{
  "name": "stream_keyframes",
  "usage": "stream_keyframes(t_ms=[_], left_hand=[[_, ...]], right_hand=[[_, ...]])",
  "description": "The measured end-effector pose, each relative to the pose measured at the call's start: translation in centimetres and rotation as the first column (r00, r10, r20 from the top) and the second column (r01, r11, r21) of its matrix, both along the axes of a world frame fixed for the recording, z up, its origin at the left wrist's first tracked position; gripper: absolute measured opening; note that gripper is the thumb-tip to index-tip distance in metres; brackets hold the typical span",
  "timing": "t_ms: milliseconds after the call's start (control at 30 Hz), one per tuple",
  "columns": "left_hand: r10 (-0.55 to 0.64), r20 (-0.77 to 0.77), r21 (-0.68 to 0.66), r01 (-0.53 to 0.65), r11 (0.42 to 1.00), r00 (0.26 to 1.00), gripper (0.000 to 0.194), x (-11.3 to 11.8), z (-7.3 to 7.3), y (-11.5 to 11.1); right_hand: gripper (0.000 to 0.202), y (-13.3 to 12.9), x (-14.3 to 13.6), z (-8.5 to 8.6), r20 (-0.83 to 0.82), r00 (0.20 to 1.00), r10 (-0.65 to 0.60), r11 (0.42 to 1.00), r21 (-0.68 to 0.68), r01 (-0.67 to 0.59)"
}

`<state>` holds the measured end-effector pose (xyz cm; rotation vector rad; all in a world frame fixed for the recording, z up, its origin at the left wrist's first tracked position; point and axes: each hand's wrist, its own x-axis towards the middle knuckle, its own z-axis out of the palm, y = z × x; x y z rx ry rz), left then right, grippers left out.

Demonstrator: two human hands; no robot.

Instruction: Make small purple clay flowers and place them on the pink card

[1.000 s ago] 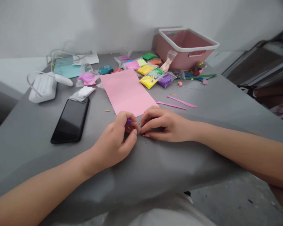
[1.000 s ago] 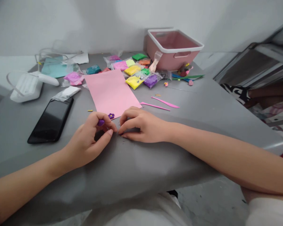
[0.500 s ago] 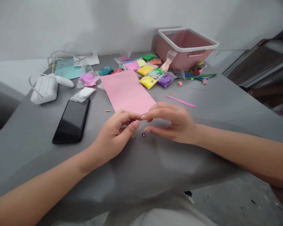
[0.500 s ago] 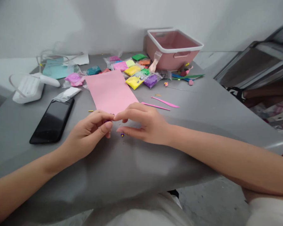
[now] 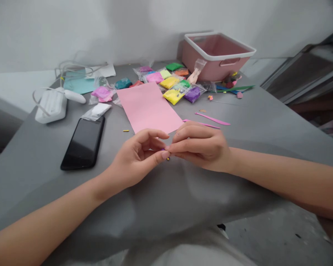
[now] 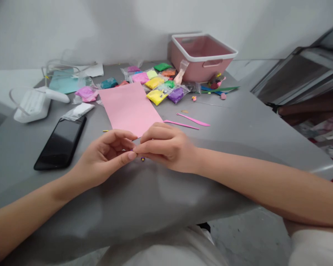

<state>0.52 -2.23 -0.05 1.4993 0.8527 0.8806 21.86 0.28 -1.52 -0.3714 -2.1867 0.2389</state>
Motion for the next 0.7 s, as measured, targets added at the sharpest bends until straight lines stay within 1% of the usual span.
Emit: stream_keyframes(t_ms=[133,300,400,500,633,700], left_hand=[[0.015,-0.005,0.015,-0.015,1.0,1.0,0.023,-0.02,0.0,0.03],[0.092,-0.023,0.028,-0.092,0.995,0.995,0.026,-0.05,-0.03,0.07],[0.117,-0.025,0.022,-0.116,0.993,0.993,0.028,-0.02,-0.07,0.12],[0.116,-0.02,0.002,-0.116,0.993,0.993,0.03,0.0,-0.13,0.15],[0.108,-0.011,-0.009,-0.108,0.994,0.994,0.029,-0.03,-0.23,0.16],[0.094,0.006,-0.017,-0.093,0.995,0.996,0.028,-0.03,-0.24,0.13]], right_hand=[[0.011,-0.08,0.01,0.16,-0.012,1.0,-0.012,0.999,-0.036,0.011],[0.013,-0.25,0.04,0.6,-0.008,0.999,-0.034,0.99,-0.136,0.033],[0.016,-0.2,0.04,0.74,-0.002,0.999,-0.049,0.988,-0.145,0.048],[0.02,-0.11,0.03,0.8,0.011,0.999,-0.047,0.988,-0.145,0.048],[0.018,-0.02,0.05,0.77,0.023,0.998,-0.054,0.991,-0.118,0.056],[0.017,0.05,0.08,0.69,0.032,0.999,-0.037,0.992,-0.122,0.04]])
